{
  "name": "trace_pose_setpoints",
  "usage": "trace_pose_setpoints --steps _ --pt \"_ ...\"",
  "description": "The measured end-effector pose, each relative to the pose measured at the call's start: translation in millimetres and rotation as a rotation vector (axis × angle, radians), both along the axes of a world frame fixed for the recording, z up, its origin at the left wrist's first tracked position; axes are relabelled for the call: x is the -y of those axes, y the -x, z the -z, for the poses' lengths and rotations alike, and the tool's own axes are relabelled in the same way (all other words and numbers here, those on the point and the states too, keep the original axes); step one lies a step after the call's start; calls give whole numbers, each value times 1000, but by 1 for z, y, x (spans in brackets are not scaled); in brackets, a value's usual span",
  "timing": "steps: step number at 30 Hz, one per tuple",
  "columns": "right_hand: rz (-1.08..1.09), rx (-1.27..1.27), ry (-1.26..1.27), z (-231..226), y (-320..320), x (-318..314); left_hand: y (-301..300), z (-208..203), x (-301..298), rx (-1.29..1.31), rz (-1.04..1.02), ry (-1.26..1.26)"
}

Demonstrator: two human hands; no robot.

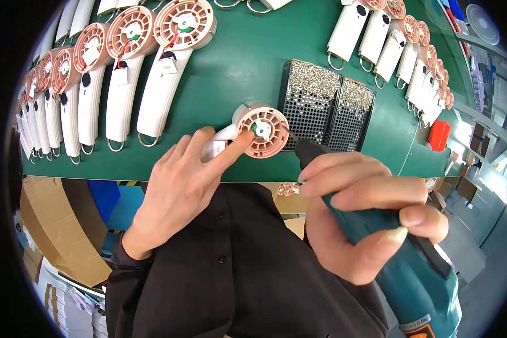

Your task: Assembling handheld fans with an electric screwdriver and packing them into boxes.

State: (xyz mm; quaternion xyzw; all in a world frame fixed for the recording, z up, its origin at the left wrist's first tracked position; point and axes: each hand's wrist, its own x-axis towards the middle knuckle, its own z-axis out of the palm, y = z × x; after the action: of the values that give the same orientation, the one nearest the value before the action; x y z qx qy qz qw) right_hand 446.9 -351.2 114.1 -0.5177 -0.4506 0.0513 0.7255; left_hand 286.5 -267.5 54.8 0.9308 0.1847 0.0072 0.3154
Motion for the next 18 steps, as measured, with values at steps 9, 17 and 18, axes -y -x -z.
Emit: trace_pose_setpoints --steps 9,17,18 --pt "-58 -113 174 18 -3 -3 1 5 -4 7 18 -29" --pt "-96 -72 195 19 -9 -10 0 9 -9 73 -50 56" --pt "-87 -74 190 18 -9 -10 -1 7 -10 59 -37 73"
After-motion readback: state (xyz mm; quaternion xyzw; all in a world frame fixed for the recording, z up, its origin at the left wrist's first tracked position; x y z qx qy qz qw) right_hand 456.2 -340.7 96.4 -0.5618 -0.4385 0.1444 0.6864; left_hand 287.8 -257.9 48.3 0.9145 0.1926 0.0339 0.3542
